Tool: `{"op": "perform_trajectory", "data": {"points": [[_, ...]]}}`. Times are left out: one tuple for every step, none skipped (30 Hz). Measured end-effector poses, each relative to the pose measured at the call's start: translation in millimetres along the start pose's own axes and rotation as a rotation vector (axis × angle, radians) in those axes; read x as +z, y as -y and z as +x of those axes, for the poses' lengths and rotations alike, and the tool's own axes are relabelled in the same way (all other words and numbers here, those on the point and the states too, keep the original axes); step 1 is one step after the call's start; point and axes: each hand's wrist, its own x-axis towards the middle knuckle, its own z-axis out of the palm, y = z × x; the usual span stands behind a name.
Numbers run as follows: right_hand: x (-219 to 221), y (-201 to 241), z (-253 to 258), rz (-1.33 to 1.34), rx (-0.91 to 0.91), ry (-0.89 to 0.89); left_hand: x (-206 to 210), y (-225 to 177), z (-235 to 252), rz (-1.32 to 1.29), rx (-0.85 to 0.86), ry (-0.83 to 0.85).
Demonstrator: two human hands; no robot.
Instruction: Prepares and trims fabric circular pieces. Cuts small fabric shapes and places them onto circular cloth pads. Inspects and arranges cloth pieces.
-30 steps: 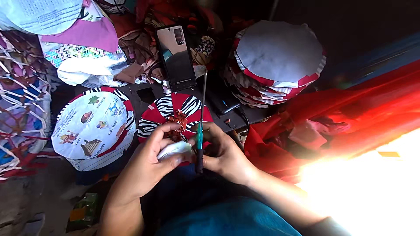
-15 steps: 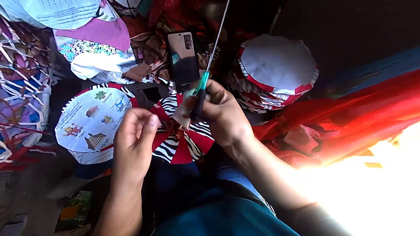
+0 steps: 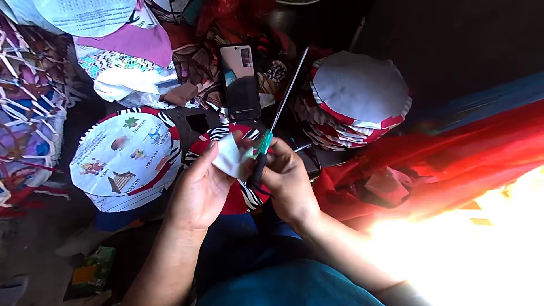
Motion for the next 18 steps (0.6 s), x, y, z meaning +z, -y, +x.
{"op": "perform_trajectory", "data": {"points": [[-3.6, -2.5, -2.6, -0.021, 0.031, 0.007, -0.1, -1.3, 0.8, -0.001, -0.003, 0.011], [-7.6, -4.2, -5.1, -0.042, 0.053, 0.022, -0.3, -2.6, 1.8, -0.01, -0.004, 0.016], [-12.5, -5.4, -7.5, -0.061, 0.067, 0.044, -1.6, -4.4, 3.1, -0.034, -0.011, 0.027], [-17.9, -6.6, -9.7, -0.073, 0.069, 0.068, -3.0, -6.9, 4.9, -0.063, -0.025, 0.034], [-23.3, -8.1, -11.3, -0.085, 0.057, 0.087, -3.5, -10.2, 6.9, -0.085, -0.044, 0.025], [-28.5, -9.7, -12.6, -0.09, 0.047, 0.107, -3.1, -13.4, 8.8, -0.107, -0.063, 0.0], [-33.8, -11.7, -14.1, -0.086, 0.038, 0.13, -2.2, -16.0, 11.1, -0.121, -0.071, -0.027], [-39.1, -13.6, -15.8, -0.085, 0.036, 0.161, -2.2, -18.0, 14.2, -0.119, -0.065, -0.038], [-44.1, -14.6, -17.9, -0.084, 0.044, 0.199, -2.2, -19.7, 18.3, -0.104, -0.042, -0.044], [-48.8, -15.6, -20.5, -0.087, 0.056, 0.237, -2.7, -21.6, 23.6, -0.084, -0.018, -0.044], [-53.5, -16.8, -23.7, -0.096, 0.068, 0.268, -2.2, -23.8, 29.9, -0.06, -0.004, -0.052], [-58.2, -18.8, -27.3, -0.101, 0.078, 0.286, -0.5, -25.5, 37.1, -0.027, 0.005, -0.068], [-63.1, -21.3, -31.2, -0.092, 0.085, 0.292, 1.6, -25.7, 45.1, 0.013, 0.018, -0.069], [-67.8, -24.1, -35.0, -0.079, 0.089, 0.29, 4.2, -24.1, 53.3, 0.058, 0.036, -0.046], [-72.2, -26.8, -38.5, -0.071, 0.088, 0.282, 8.3, -20.0, 60.8, 0.131, 0.055, -0.016], [-76.1, -29.1, -41.4, -0.066, 0.085, 0.272, 12.5, -13.9, 67.8, 0.25, 0.074, 0.027], [-79.2, -31.1, -44.1, -0.062, 0.081, 0.261, 16.4, -6.1, 74.0, 0.416, 0.1, 0.07], [-81.7, -32.5, -46.7, -0.065, 0.071, 0.254, 21.2, 2.1, 78.9, 0.593, 0.136, 0.085]]}}
